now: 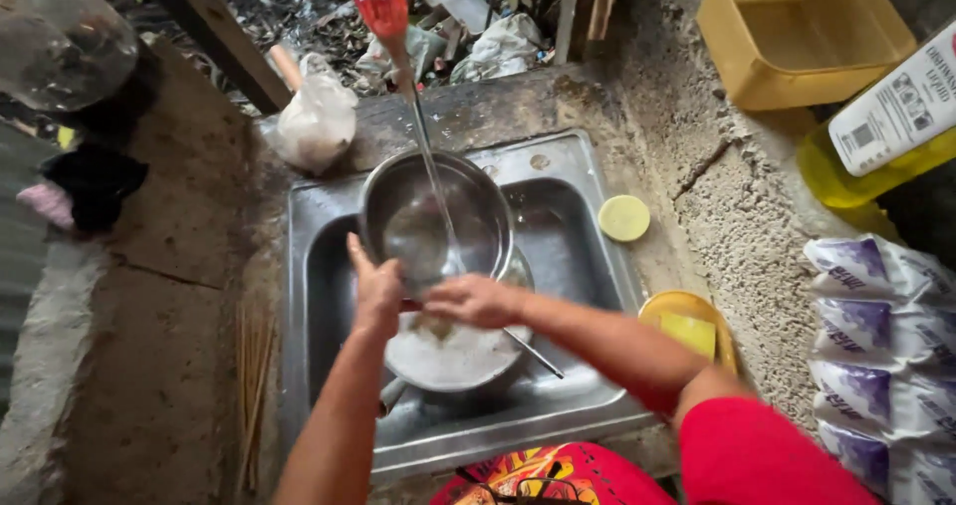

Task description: The person is washing a large metal pan in a sink, using a sponge to scrub the surfaces and water to rinse it.

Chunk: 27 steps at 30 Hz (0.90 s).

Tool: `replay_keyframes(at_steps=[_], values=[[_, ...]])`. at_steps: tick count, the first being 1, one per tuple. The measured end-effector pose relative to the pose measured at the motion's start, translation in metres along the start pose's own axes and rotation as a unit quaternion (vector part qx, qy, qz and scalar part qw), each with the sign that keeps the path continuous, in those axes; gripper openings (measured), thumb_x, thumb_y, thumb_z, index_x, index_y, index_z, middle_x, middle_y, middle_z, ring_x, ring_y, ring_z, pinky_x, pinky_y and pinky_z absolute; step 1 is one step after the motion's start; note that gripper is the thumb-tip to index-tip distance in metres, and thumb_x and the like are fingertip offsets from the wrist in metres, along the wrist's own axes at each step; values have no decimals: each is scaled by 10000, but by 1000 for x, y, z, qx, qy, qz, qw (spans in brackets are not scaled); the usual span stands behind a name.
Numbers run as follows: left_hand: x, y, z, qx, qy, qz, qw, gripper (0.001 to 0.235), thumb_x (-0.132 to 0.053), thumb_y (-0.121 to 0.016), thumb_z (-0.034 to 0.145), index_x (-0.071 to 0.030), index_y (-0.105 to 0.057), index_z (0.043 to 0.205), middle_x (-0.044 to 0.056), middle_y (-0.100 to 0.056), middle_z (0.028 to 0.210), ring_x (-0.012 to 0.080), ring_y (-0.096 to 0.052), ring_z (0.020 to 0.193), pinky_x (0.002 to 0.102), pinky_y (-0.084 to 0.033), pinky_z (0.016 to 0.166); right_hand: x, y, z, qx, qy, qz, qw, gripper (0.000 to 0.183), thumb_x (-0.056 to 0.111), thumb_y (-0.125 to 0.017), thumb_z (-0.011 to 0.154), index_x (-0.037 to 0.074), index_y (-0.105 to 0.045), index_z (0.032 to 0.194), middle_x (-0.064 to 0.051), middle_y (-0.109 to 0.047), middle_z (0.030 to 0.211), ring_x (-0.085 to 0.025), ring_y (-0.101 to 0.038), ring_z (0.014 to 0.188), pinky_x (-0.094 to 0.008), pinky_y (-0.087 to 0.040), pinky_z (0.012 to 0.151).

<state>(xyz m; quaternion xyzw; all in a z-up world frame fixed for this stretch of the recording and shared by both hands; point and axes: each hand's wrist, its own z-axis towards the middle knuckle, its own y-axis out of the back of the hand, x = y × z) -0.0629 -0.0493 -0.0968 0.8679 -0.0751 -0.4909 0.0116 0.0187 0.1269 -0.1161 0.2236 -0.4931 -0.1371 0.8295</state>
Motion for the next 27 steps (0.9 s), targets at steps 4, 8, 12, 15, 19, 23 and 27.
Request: replay_keyframes(at_steps=[4,8,12,15,19,23,27], values=[[-3,5,-19,13,-13,-22,1000,1077,12,-553,877,-434,-61,1725,387,-384,1592,676,-650,1115,743,-639,677,-95,40,20,201,-89,-315,923,431,354,-509,1044,83,-773,1251,-208,-771,1266,-389,-727,1223,-477,-592,998],[-25,-38,-56,67,19,-53,996,1164,52,-526,772,-407,-67,1738,388,-371,1610,695,-628,1163,780,-622,755,-49,0,65,86,-201,-128,967,557,349,-675,919,107,-657,1420,-205,-747,1326,-418,-714,1244,-549,-606,971],[-14,-7,-26,47,-2,-39,998,845,79,-662,864,-291,-332,1549,202,-706,864,354,-694,662,580,-638,491,-79,-8,31,234,-157,19,959,369,491,-813,918,159,-770,1071,-91,-825,929,-342,-803,929,-445,-625,801],[-19,15,-36,-44,38,-39,998,1109,89,-592,799,-313,-139,1729,374,-404,1544,554,-712,910,701,-673,635,-96,66,9,57,-96,44,993,298,193,-904,678,145,-807,955,-90,-741,886,-308,-716,889,-380,-580,864],[-8,23,-37,-18,68,-144,987,969,131,-472,797,-286,-253,1644,298,-366,1517,623,-553,1111,828,-574,737,-123,149,-38,-54,-368,-337,865,410,395,-714,945,308,-614,1332,-228,-429,1382,-526,-456,1303,-641,-419,1110],[-21,8,-55,3,96,-167,981,833,129,-413,769,-134,-337,1555,306,-438,1472,587,-521,1152,785,-592,728,-148,146,-95,80,-592,-323,734,870,59,-643,897,534,-440,1597,-200,-21,1769,-582,-152,1587,-630,-389,1189],[-23,3,-50,1,106,-196,975,795,131,-413,746,-105,-382,1505,295,-461,1445,572,-524,1165,824,-568,776,-202,142,-124,-2,-464,-418,781,352,131,-482,1012,238,-718,1250,-219,-503,1341,-482,-517,1177,-572,-552,927]])
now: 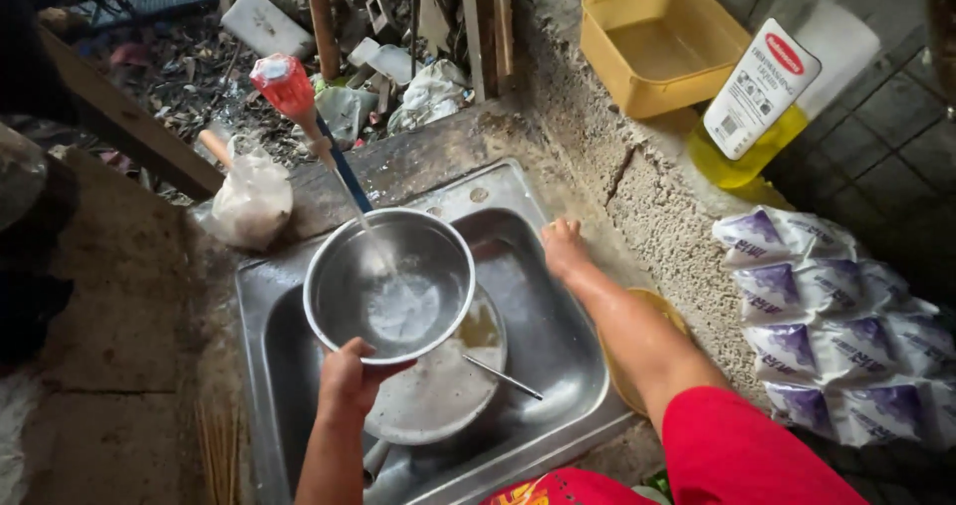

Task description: The person is washing a large metal pan in a sink, using a sponge to scrub the surfaces and water to rinse it.

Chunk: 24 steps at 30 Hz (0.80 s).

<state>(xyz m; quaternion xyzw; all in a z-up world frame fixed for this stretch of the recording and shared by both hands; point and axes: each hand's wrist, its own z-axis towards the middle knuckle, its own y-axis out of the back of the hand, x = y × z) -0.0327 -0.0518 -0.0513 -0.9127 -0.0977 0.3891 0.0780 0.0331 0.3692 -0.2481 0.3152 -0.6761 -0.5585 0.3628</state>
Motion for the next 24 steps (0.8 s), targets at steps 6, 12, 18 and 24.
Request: replay_keyframes(at_steps=[6,12,18,24], values=[[-9,-4,-15,-4,-10,28,1000,710,131,-434,779,-72,-401,1458,284,-484,1404,558,-548,1122,756,-611,731,33,134,-4,-148,76,199,966,296,31,-529,1030,50,-624,751,-134,-647,836,-254,-580,751,-390,-525,626],[-4,-9,-21,2,-23,21,1000,828,139,-405,773,-139,-328,1550,294,-425,1484,623,-527,1129,804,-598,691,22,349,7,-444,271,434,736,352,-229,-322,1068,104,-415,1133,-64,-468,948,-219,-478,842,-321,-582,861],[13,-1,4,-5,-11,-33,999,642,110,-487,752,2,-503,1384,296,-607,1288,546,-631,1038,767,-607,706,24,359,25,-540,161,-50,825,462,-39,-793,912,25,-885,1360,-327,-653,1089,-581,-532,1125,-625,-358,1108],[19,-10,1,52,-27,-37,998,840,189,-483,807,-115,-268,1560,356,-315,1588,865,-507,1055,956,-503,688,196,203,-81,-54,288,263,919,245,-40,-624,875,-106,-821,1006,-317,-815,1016,-526,-736,1049,-572,-551,992]])
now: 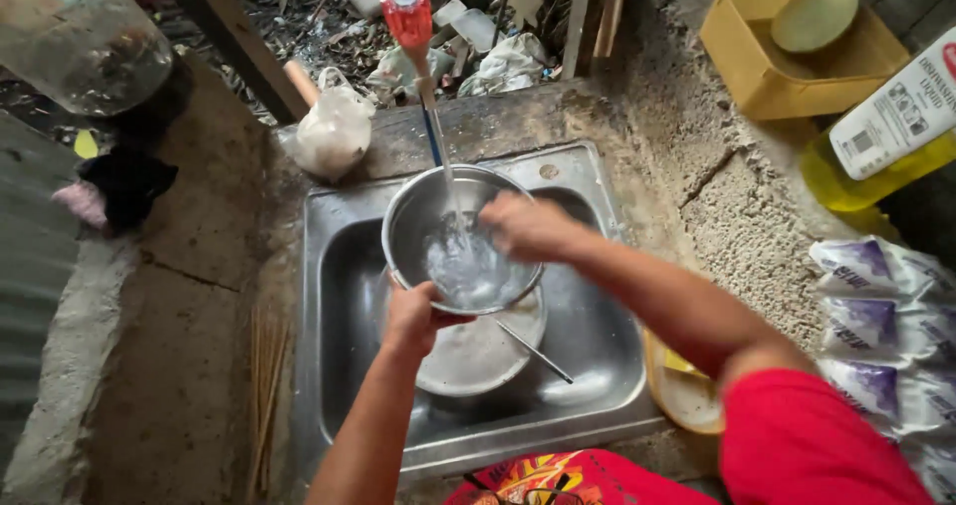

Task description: The person is washing a large metal pan in a sink, using a sponge to scrub the surfaces and water to rinse it.

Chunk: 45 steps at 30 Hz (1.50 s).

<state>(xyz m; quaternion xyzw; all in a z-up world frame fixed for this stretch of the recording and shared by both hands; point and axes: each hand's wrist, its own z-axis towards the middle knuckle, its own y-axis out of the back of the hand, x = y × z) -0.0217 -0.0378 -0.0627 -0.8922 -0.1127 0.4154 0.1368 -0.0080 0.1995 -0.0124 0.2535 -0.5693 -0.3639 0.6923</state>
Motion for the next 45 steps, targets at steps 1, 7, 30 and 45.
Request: replay_keyframes(at_steps=[1,7,30,45], values=[[3,-2,0,8,7,14,1000,850,176,-475,794,-174,-270,1541,334,-354,1579,844,-539,1039,938,-522,693,-66,-68,15,94,-1,-125,988,338,55,-706,789,-35,-760,1110,-306,-746,1070,-468,-774,919,-544,-604,812],[-22,-28,-33,25,-3,135,990,1002,112,-514,840,-364,-124,1631,335,-471,1491,714,-651,1039,838,-601,736,-40,-198,28,93,-137,-75,983,450,269,-927,667,113,-805,1072,-147,-806,954,-359,-811,943,-497,-677,724],[48,10,29,62,28,139,988,981,136,-507,767,-335,-309,1605,307,-518,1546,725,-653,1044,830,-603,694,-41,-197,0,210,-50,-102,971,443,471,-693,893,216,-773,1246,-77,-837,1005,-304,-820,1022,-468,-677,790],[18,36,48,-15,41,67,997,761,84,-504,841,-236,-328,1508,321,-371,1607,802,-583,1052,905,-545,727,3,-86,-24,480,7,40,877,474,517,-504,1038,197,-832,1161,-176,-816,1151,-441,-729,1182,-541,-544,1101]])
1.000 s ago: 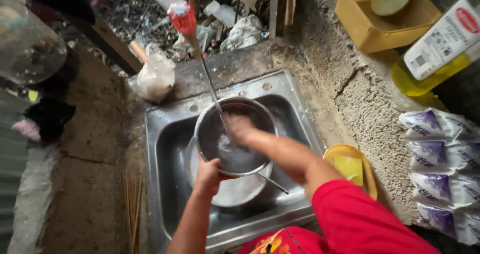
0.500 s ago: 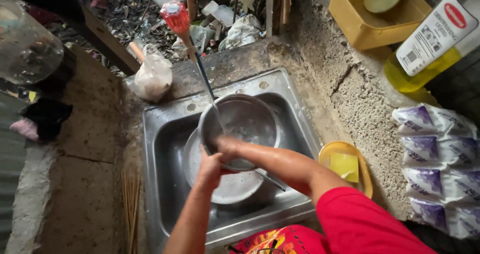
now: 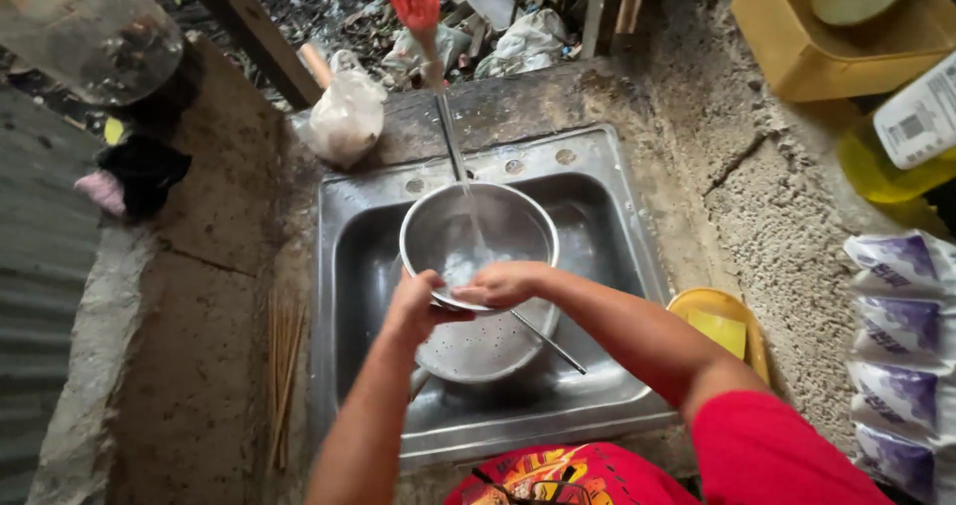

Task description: The person is washing a large metal pan in a sink, using a sponge to scrub the surfaces and water to rinse it.

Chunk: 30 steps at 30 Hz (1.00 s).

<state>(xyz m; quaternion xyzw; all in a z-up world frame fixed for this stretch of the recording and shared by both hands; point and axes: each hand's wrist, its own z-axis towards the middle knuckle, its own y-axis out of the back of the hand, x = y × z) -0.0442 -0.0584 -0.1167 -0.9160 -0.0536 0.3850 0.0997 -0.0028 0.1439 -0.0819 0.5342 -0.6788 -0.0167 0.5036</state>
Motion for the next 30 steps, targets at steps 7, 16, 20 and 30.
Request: replay_keyframes(at_steps=[7,16,20,30], values=[[-51,-7,2,20,-72,231,970,662,-583,-555,992,-120,-446,1452,352,-491,1329,618,-635,1178,788,-457,965,25,13,-22,-287,38,113,951,173,166,-676,951,156,-780,1089,-191,-801,901,-386,-770,941,-531,-584,899],[-30,-110,-37,-156,-626,564,516,739,-247,-710,807,24,-587,1484,266,-628,1473,534,-554,1386,661,-442,1143,-41,24,32,-495,-80,439,746,657,614,-503,1131,121,-767,786,-90,-641,585,-247,-635,511,-379,-506,456],[-66,-89,51,-168,-691,550,438,192,-225,-746,850,-36,-713,858,226,-670,937,458,-701,853,586,-576,626,-53,9,19,-549,0,401,733,495,429,-632,1145,146,-748,756,-18,-623,665,-146,-565,670,-312,-468,626],[-38,-154,67,-149,-598,580,532,616,-416,-611,942,19,-684,1372,245,-675,1387,439,-659,1286,581,-459,1149,-84,17,14,-542,-75,401,734,434,498,-564,1173,199,-811,978,-70,-715,764,-192,-656,680,-408,-585,621]])
